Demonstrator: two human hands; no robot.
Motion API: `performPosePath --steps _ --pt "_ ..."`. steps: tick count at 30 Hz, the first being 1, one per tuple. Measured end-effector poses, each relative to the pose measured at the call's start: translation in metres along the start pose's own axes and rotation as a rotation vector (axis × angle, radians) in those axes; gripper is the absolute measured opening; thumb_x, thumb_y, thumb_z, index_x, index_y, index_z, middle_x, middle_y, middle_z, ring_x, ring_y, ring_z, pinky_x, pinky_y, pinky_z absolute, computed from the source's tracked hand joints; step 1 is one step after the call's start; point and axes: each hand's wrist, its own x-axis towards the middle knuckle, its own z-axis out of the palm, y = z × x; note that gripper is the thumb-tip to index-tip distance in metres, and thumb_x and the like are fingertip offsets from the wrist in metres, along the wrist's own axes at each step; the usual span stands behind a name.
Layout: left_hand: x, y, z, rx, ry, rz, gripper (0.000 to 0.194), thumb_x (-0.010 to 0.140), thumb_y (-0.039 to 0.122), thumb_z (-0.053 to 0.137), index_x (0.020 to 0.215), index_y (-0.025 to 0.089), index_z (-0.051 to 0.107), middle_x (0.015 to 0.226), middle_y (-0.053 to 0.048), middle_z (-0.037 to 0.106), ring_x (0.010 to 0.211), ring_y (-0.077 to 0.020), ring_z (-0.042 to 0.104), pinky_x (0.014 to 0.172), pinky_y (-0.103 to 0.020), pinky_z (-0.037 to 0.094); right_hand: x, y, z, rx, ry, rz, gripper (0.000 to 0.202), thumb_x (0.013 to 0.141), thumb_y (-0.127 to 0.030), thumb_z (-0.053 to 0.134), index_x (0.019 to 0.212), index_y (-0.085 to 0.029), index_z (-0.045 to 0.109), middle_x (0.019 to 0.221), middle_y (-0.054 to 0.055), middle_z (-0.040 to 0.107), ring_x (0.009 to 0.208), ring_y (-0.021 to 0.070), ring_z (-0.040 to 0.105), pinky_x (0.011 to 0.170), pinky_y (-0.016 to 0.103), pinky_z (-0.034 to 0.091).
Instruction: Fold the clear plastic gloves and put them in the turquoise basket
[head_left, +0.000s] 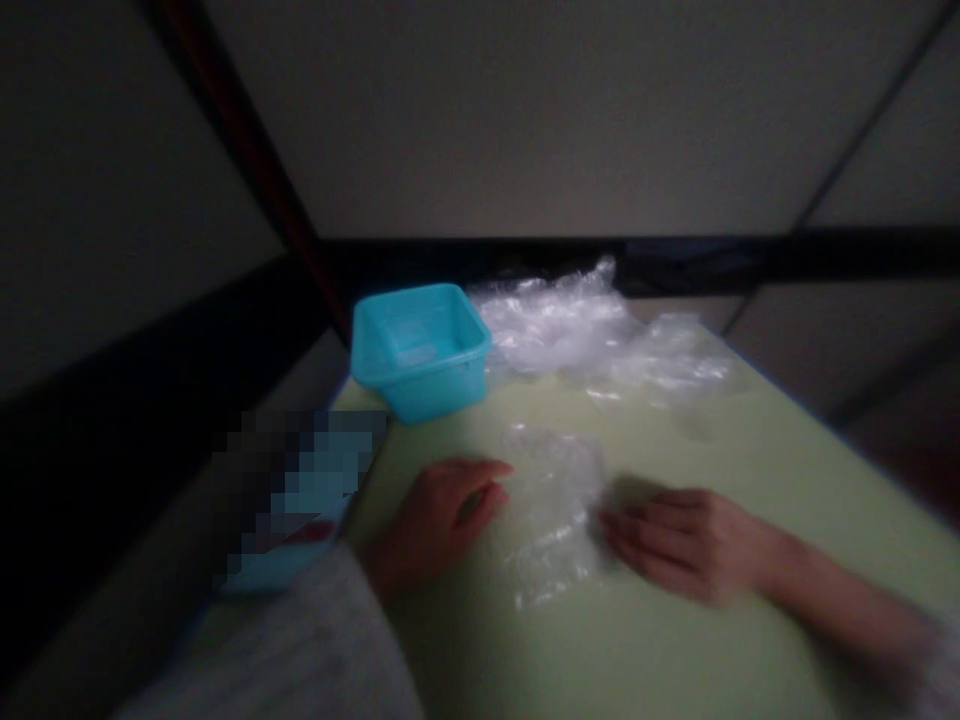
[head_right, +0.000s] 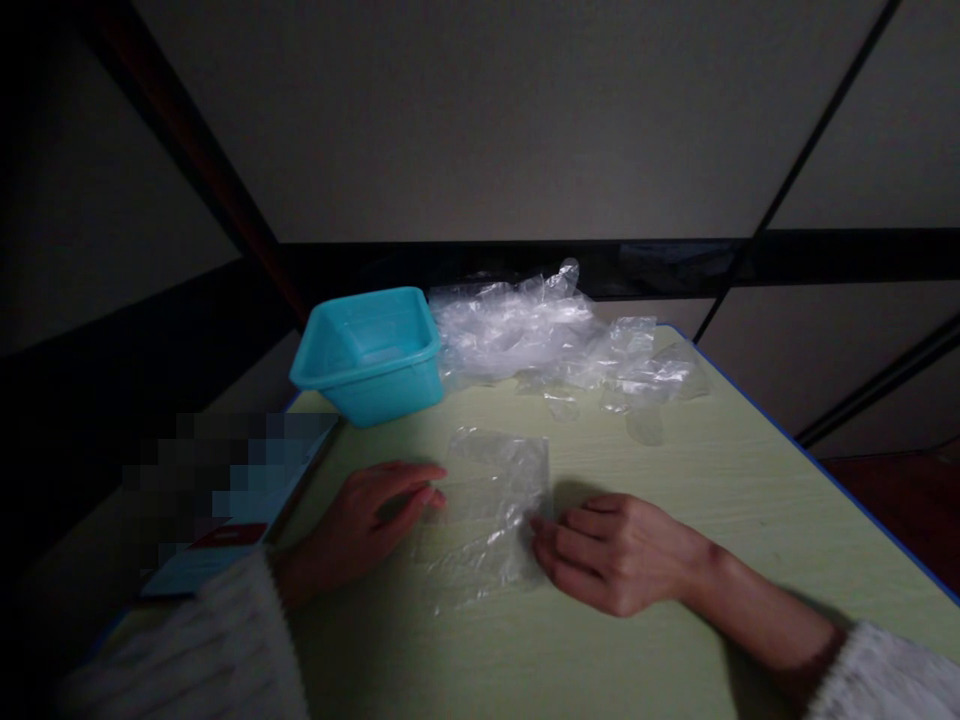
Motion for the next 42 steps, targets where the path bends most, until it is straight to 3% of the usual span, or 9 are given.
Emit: performPosePath --steps 3,9,14,22,27,31,35,38,42 --pt "0.000 0.000 0.000 -0.010 0.011 0.004 0.023 0.083 0.020 0.048 0.094 0.017 0.068 0.079 -0.005 0.073 0.076 -0.0172 0.068 0.076 -0.029 0.052 0.002 0.002 0.002 -0.039 0.002 0.045 0.025 0.093 -0.011 0.038 0.096 -0.010 0.064 0.096 0.010 0.069 0.074 0.0162 0.063 0.058 0.029 0.053" --pt "0.000 -0.001 0.000 0.005 0.059 -0.008 0.022 0.083 0.019 0.048 0.093 0.016 0.067 0.077 -0.004 0.072 0.075 -0.0164 0.068 0.075 -0.027 0.052 -0.001 0.006 0.010 -0.001 0.023 0.151 0.030 0.095 -0.012 0.034 0.095 -0.008 0.064 0.105 0.014 0.068 0.099 0.0200 0.062 0.080 0.034 0.055" --pt "0.000 0.000 -0.001 0.020 0.081 -0.040 0.022 0.083 0.020 0.049 0.094 0.016 0.066 0.076 -0.004 0.072 0.073 -0.0162 0.067 0.074 -0.028 0.051 -0.004 0.008 0.014 0.065 0.014 0.162 0.027 0.095 -0.012 0.037 0.097 -0.008 0.064 0.104 0.015 0.069 0.097 0.0210 0.064 0.078 0.035 0.057" --pt "0.002 0.000 -0.002 -0.036 0.010 -0.185 0.025 0.082 0.020 0.049 0.100 0.016 0.065 0.070 -0.002 0.070 0.062 -0.0146 0.065 0.059 -0.023 0.049 -0.006 0.015 0.017 0.212 0.027 0.237 0.027 0.096 -0.016 0.036 0.105 -0.009 0.062 0.103 0.014 0.069 0.098 0.0197 0.065 0.077 0.034 0.057" --pt "0.003 0.001 -0.001 -0.103 -0.048 -0.270 0.027 0.081 0.018 0.048 0.104 0.016 0.063 0.065 0.000 0.069 0.058 -0.0138 0.064 0.054 -0.021 0.047 -0.006 0.019 0.014 0.344 0.033 0.346 0.027 0.097 -0.023 0.037 0.105 -0.011 0.060 0.097 0.012 0.069 0.086 0.0183 0.067 0.073 0.033 0.055" --pt "0.006 0.001 0.000 -0.187 -0.070 -0.321 0.027 0.082 0.018 0.047 0.104 0.015 0.061 0.066 0.000 0.069 0.061 -0.0142 0.065 0.058 -0.022 0.048 -0.004 0.021 0.013 0.504 0.034 0.531 0.024 0.095 -0.028 0.040 0.094 -0.014 0.061 0.080 0.007 0.067 0.067 0.0141 0.064 0.059 0.025 0.050" --pt "0.010 0.000 -0.001 -0.240 -0.069 -0.378 0.024 0.082 0.017 0.045 0.101 0.015 0.059 0.066 0.000 0.068 0.062 -0.0148 0.064 0.058 -0.023 0.045 0.002 0.020 0.014 0.709 0.071 0.813 0.018 0.089 -0.030 0.049 0.079 -0.017 0.056 0.062 0.000 0.061 0.050 0.0103 0.054 0.045 0.020 0.040" --pt "0.012 -0.003 0.001 -0.290 -0.050 -0.374 0.022 0.083 0.019 0.042 0.099 0.014 0.057 0.062 0.002 0.063 0.060 -0.0146 0.060 0.060 -0.025 0.044 0.011 0.018 0.018 0.880 0.185 1.021 0.012 0.082 -0.029 0.053 0.085 -0.018 0.049 0.062 0.000 0.061 0.050 0.0110 0.054 0.043 0.020 0.038" --pt "0.012 -0.008 0.005 -0.408 -0.027 -0.351 0.022 0.088 0.021 0.036 0.103 0.016 0.051 0.066 0.002 0.058 0.065 -0.0144 0.059 0.068 -0.028 0.046 0.019 0.018 0.024 0.967 0.350 1.212 0.033 0.074 -0.026 0.057 0.100 -0.020 0.037 0.052 -0.008 0.051 0.042 0.0089 0.046 0.037 0.017 0.030"
